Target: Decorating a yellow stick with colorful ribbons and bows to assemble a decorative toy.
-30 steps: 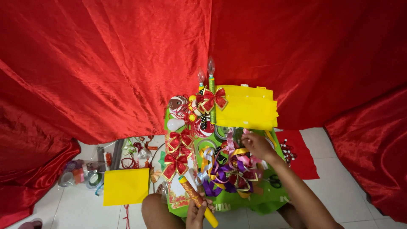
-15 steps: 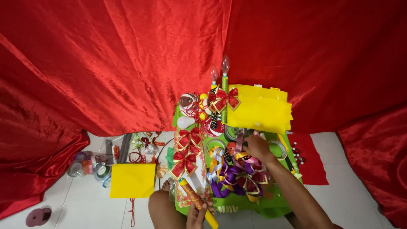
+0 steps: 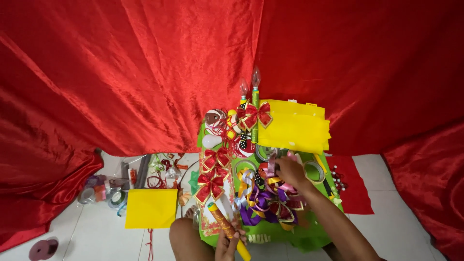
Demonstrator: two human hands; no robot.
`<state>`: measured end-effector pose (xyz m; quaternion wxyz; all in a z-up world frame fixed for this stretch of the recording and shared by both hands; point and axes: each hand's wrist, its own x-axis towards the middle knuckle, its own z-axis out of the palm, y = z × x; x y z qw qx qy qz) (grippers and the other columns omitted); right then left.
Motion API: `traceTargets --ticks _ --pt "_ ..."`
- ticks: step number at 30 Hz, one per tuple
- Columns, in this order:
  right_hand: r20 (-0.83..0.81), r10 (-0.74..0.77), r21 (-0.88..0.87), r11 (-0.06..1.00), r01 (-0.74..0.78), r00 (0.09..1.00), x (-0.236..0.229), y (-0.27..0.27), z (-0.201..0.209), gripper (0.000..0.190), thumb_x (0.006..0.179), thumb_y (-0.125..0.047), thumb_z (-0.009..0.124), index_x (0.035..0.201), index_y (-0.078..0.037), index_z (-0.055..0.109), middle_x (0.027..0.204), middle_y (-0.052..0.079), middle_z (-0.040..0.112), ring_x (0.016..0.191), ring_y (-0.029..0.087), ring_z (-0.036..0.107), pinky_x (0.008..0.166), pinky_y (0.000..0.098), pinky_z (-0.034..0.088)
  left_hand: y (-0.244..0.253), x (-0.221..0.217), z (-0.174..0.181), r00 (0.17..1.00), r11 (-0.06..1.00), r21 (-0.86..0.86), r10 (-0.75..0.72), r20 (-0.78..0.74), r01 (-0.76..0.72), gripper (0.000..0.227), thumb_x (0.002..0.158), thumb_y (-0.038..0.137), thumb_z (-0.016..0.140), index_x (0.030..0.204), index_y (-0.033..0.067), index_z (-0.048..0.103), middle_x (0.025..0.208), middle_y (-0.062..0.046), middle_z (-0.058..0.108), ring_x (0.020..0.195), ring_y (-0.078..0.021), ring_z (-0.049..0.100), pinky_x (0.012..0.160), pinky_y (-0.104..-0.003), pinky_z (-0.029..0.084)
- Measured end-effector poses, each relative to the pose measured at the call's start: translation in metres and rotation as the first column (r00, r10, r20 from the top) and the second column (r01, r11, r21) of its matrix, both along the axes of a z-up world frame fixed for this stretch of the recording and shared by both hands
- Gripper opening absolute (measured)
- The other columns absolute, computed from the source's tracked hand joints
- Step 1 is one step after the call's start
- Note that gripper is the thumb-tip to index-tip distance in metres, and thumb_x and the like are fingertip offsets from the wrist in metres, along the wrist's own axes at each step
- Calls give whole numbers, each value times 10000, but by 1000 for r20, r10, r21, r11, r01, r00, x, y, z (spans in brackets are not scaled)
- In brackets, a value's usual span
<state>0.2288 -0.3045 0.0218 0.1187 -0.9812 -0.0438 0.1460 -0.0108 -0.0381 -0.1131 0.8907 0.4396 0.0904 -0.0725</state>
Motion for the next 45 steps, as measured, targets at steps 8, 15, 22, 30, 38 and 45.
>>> traceTargets --ticks 8,15,22,30,38,45 --pt "406 -130 354 935 -25 904 -20 -11 57 170 958 -275 678 1021 -118 701 1104 37 719 788 184 682 687 320 581 3 -10 60 959 957 212 -234 160 198 529 1014 62 538 1504 4 347 1103 -170 703 903 -208 688 845 -365 589" --pt "98 -165 816 577 16 981 -111 14 162 241 920 -217 668 1090 -46 680 887 94 731 649 167 686 568 303 630 -12 -18 150 862 823 502 -436 260 265 506 1065 170 509 1517 35 324 1013 -72 597 821 -149 623 743 -325 545" --pt "389 3 921 8 -389 921 -182 24 138 266 867 74 696 1102 -36 637 1173 128 657 849 169 603 702 300 575 -33 -25 126 749 771 635 -451 485 53 476 951 122 566 1382 -58 471 1017 -121 671 870 -210 667 787 -330 564" --pt "440 -55 894 -73 -443 896 -191 23 149 340 862 156 603 1150 -25 611 1204 146 647 1082 204 682 927 315 645 -35 -34 148 777 676 732 -505 376 85 527 957 125 579 1447 -2 434 1089 -164 706 930 -266 717 824 -388 579" --pt "463 -121 659 709 -249 878 -110 -14 125 329 918 -96 695 1243 -97 644 1022 67 678 783 154 679 647 253 627 -12 -19 140 928 856 501 -282 244 129 397 1030 153 543 1404 48 462 987 -82 675 690 -140 616 590 -285 533" --pt "164 -241 415 896 155 957 -58 -13 84 491 937 -407 628 1360 -158 615 1357 108 653 819 227 729 474 282 502 13 -14 88 995 984 161 61 84 -74 380 1018 29 519 1393 -12 478 943 -150 622 706 -203 576 607 -325 524"
